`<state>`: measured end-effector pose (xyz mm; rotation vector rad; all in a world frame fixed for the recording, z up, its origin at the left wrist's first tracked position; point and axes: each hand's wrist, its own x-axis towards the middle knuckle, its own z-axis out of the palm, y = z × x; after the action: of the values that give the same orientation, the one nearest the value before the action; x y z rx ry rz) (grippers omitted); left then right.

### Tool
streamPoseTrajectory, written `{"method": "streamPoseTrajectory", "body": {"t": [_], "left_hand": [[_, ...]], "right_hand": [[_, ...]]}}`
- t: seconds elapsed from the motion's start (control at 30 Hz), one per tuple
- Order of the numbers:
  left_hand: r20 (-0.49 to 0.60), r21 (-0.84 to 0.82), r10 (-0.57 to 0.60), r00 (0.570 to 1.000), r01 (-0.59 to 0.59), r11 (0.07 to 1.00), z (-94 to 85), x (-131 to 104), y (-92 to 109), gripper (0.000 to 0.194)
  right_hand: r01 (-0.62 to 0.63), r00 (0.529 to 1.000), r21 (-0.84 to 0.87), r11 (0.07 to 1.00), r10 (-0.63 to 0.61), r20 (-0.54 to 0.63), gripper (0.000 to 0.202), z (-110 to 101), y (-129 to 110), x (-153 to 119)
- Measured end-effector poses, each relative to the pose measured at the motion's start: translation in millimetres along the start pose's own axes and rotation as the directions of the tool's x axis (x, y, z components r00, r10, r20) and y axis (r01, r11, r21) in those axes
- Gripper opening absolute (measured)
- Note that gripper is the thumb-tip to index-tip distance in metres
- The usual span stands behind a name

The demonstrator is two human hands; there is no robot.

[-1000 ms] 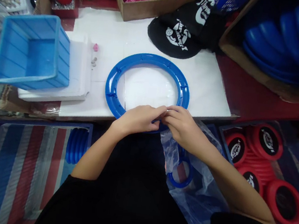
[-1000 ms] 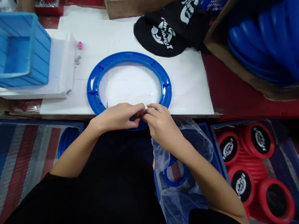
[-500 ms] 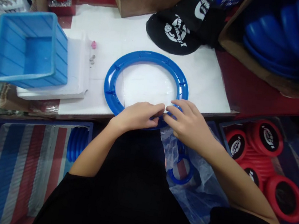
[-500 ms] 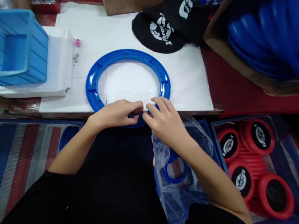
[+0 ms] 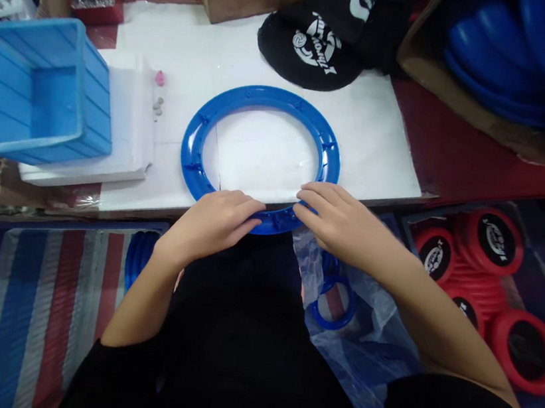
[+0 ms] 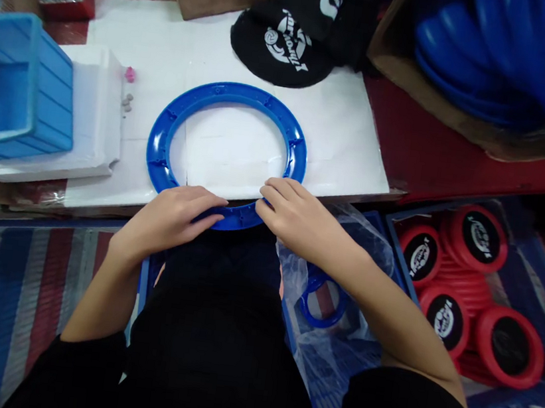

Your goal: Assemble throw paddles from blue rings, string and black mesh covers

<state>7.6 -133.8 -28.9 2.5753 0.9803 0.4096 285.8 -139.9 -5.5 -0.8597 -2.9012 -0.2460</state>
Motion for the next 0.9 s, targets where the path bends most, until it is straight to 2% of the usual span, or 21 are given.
{"method": "streamPoseTrajectory", "body": {"t": [0.13,0.27,0.37,0.53,0.73,0.9], "left_hand": [[-0.117,-0.053,0.007,0.993,-0.014,0.999,6.8,-10.3,-4.8,0.02],[-0.141,-0.087,-0.056,0.988,0.044,0.995,11.5,-6.2,-3.3,0.015],[-0.15,-0.065,-0.063,0.987,0.054,0.996,11.5,-4.5,-1.4,0.013],[-0.25,0.032,0.068,0.966,-0.062,0.998,6.7,-16.8,-5.1,0.012],[-0.383,0.072,0.114,0.917,-0.094,0.993,6.7,-31.8,-11.9,0.005],[-0.352,0.028,0.042,0.935,-0.034,0.999,7.6,-24.9,-12.3,0.006]], "right_hand": [[0.022,0.997,0.076,0.997,-0.017,-0.073,0.029,-5.3,5.0,-3.1],[-0.026,0.981,0.157,0.987,0.056,-0.184,0.026,-5.1,-0.3,3.9],[-0.084,0.968,0.309,0.947,0.151,-0.2,0.02,6.8,-8.7,13.1],[-0.132,0.964,0.455,0.881,0.221,-0.147,0.02,32.1,-17.4,23.0],[-0.173,0.964,0.404,0.898,0.238,-0.116,0.023,34.9,-21.7,26.4],[-0.215,0.971,0.265,0.94,0.235,-0.048,0.024,26.8,-26.5,32.0]]}}
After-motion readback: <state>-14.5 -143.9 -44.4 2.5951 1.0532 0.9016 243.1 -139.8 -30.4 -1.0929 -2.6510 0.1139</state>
